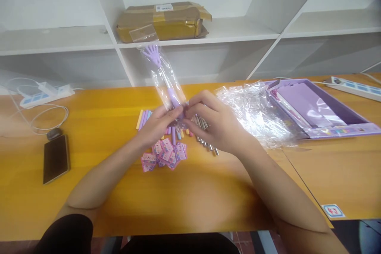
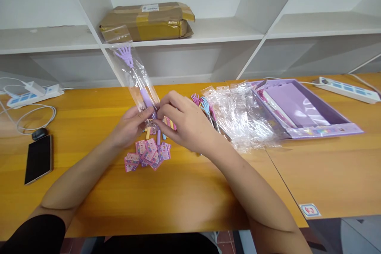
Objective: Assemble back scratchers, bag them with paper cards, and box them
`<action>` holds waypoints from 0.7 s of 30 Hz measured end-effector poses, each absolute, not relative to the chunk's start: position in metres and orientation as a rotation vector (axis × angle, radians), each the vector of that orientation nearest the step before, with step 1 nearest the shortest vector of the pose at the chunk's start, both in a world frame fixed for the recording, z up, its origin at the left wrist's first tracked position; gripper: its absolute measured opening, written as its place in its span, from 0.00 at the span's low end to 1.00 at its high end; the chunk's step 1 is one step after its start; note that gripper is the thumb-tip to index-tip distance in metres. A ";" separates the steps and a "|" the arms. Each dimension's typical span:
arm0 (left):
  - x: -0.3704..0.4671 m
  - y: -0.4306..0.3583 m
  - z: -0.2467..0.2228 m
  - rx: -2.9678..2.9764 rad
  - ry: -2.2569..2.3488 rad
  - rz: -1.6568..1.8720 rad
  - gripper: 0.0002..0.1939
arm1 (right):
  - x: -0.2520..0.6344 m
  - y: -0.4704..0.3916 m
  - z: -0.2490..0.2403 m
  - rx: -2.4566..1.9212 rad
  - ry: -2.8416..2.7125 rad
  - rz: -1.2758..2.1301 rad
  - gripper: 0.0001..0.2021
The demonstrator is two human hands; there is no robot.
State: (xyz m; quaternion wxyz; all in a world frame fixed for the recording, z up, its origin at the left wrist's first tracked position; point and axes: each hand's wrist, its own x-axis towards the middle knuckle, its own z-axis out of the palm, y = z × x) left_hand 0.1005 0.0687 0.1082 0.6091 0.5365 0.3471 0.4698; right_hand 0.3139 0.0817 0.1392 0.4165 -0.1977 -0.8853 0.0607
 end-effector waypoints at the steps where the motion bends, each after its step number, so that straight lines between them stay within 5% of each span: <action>1: 0.100 0.068 0.109 1.245 0.777 1.068 0.22 | 0.314 0.081 0.139 -0.503 -2.214 0.164 0.03; 21: 0.095 0.058 0.134 1.536 0.730 0.872 0.16 | 0.316 0.081 0.139 -0.482 -2.175 0.156 0.08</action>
